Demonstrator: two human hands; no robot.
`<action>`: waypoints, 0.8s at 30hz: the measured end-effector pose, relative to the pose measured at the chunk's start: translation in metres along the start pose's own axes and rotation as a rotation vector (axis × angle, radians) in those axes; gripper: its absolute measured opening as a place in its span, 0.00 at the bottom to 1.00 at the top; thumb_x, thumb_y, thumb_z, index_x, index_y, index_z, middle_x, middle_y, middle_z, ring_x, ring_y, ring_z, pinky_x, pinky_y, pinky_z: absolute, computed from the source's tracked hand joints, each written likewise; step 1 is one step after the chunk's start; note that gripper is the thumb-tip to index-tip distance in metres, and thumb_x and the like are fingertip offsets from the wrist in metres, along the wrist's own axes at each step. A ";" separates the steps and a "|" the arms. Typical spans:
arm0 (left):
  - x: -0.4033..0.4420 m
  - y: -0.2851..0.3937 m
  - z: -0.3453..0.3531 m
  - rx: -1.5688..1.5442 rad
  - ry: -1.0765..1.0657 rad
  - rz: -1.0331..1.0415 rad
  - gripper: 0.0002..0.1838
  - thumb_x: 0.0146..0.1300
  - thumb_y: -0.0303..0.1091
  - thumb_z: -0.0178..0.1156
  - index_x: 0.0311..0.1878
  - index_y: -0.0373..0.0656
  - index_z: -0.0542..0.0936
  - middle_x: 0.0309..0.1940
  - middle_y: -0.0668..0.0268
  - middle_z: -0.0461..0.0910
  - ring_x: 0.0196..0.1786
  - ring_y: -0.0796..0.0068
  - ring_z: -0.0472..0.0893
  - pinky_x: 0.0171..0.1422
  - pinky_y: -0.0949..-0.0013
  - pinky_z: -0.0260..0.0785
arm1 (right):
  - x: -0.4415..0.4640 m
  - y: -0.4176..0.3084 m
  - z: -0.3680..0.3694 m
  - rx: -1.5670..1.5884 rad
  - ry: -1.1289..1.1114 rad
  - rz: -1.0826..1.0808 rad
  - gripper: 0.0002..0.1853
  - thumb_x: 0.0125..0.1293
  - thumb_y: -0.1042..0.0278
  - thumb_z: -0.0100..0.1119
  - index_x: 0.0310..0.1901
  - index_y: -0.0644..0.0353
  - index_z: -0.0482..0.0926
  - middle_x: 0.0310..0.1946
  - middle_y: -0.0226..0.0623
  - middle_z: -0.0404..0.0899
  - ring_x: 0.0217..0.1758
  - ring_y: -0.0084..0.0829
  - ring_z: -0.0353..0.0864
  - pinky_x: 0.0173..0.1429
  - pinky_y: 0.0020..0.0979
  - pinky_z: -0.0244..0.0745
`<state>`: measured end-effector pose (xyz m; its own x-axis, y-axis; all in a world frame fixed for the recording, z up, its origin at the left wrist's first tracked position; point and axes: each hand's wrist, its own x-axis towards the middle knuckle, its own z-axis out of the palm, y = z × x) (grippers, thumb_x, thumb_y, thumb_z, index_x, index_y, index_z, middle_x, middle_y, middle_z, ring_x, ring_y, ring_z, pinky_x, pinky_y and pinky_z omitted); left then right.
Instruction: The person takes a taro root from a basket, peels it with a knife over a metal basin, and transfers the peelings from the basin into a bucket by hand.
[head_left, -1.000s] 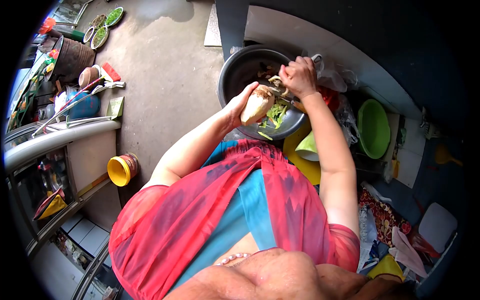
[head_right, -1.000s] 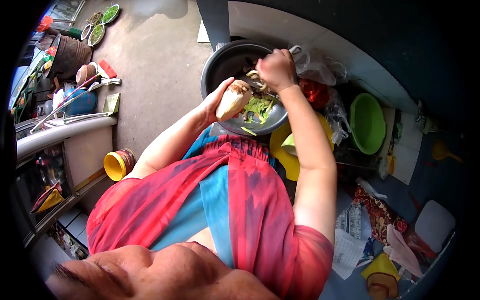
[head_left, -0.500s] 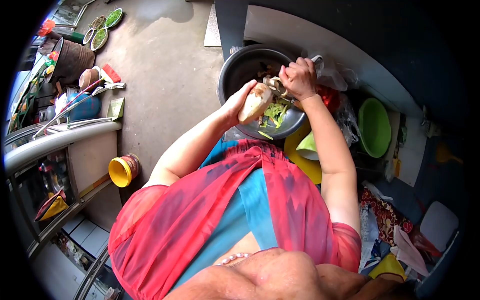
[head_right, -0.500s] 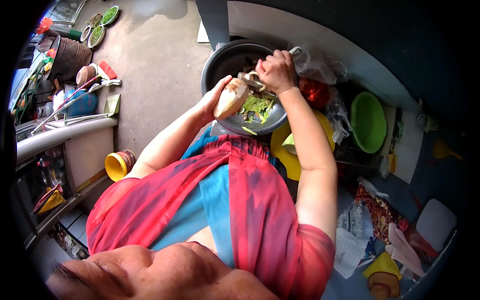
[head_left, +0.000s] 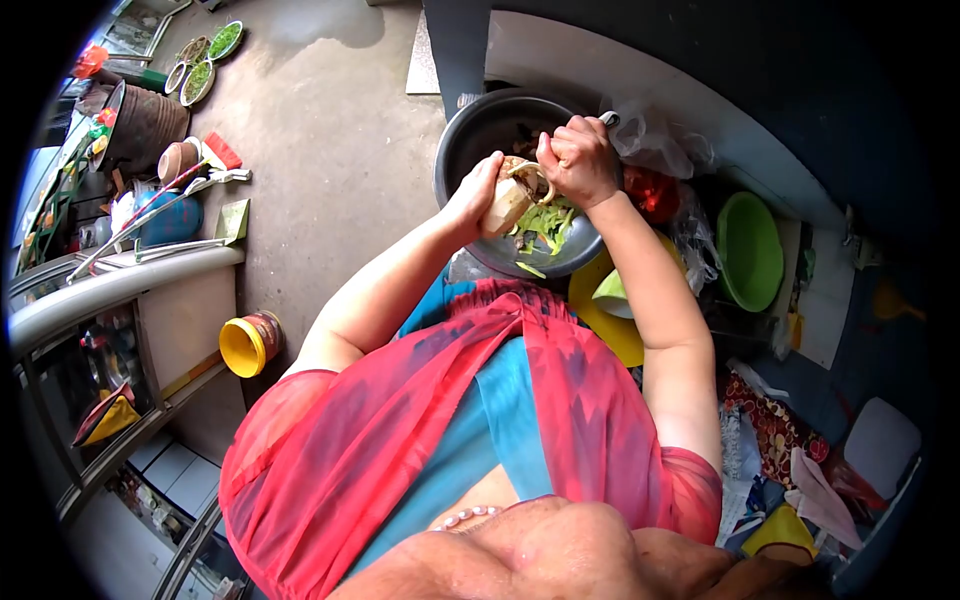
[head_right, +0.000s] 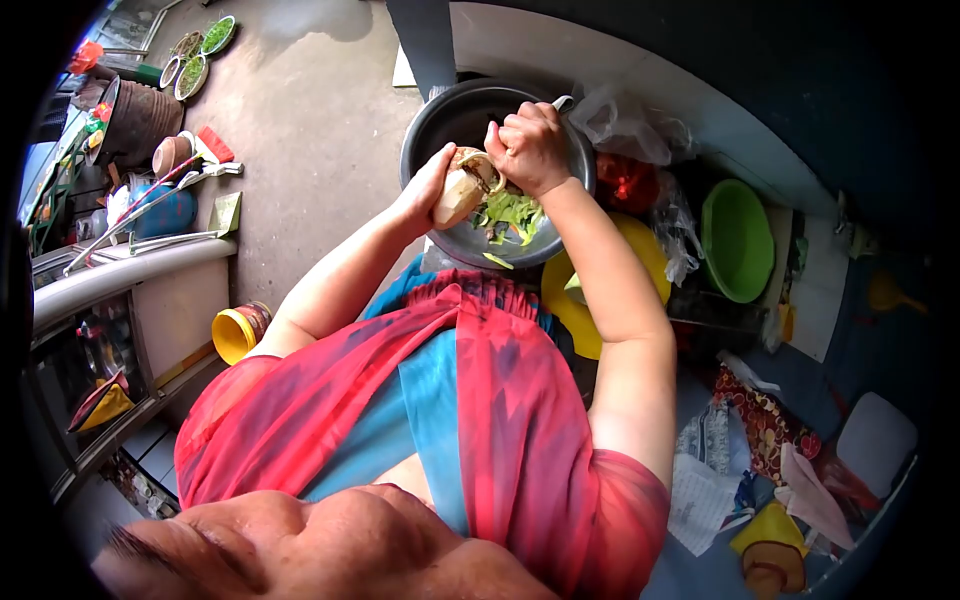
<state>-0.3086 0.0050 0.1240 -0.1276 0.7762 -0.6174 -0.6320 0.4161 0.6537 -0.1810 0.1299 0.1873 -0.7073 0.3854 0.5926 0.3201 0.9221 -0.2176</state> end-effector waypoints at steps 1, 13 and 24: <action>0.000 0.001 -0.002 -0.021 -0.016 -0.025 0.25 0.72 0.61 0.42 0.50 0.50 0.77 0.38 0.67 0.82 0.36 0.73 0.82 0.36 0.66 0.77 | -0.001 0.002 0.006 0.009 0.012 0.005 0.16 0.55 0.69 0.62 0.11 0.55 0.74 0.16 0.28 0.75 0.28 0.32 0.74 0.46 0.35 0.69; -0.029 0.019 -0.011 -0.210 -0.306 -0.298 0.29 0.67 0.67 0.47 0.51 0.54 0.80 0.40 0.70 0.84 0.37 0.72 0.83 0.38 0.63 0.77 | -0.028 0.036 0.015 -0.046 -0.081 0.332 0.21 0.64 0.59 0.58 0.14 0.59 0.78 0.18 0.35 0.78 0.28 0.41 0.77 0.43 0.41 0.69; -0.033 0.023 0.002 -0.184 -0.320 -0.255 0.31 0.67 0.66 0.46 0.63 0.54 0.72 0.47 0.61 0.82 0.41 0.63 0.84 0.39 0.59 0.79 | -0.039 0.032 0.001 -0.070 -0.062 0.403 0.22 0.65 0.58 0.56 0.15 0.58 0.76 0.19 0.35 0.78 0.30 0.41 0.76 0.43 0.41 0.66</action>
<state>-0.3174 -0.0102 0.1606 0.2748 0.7792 -0.5632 -0.7415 0.5447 0.3917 -0.1438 0.1443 0.1561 -0.5529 0.7182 0.4226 0.6197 0.6934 -0.3677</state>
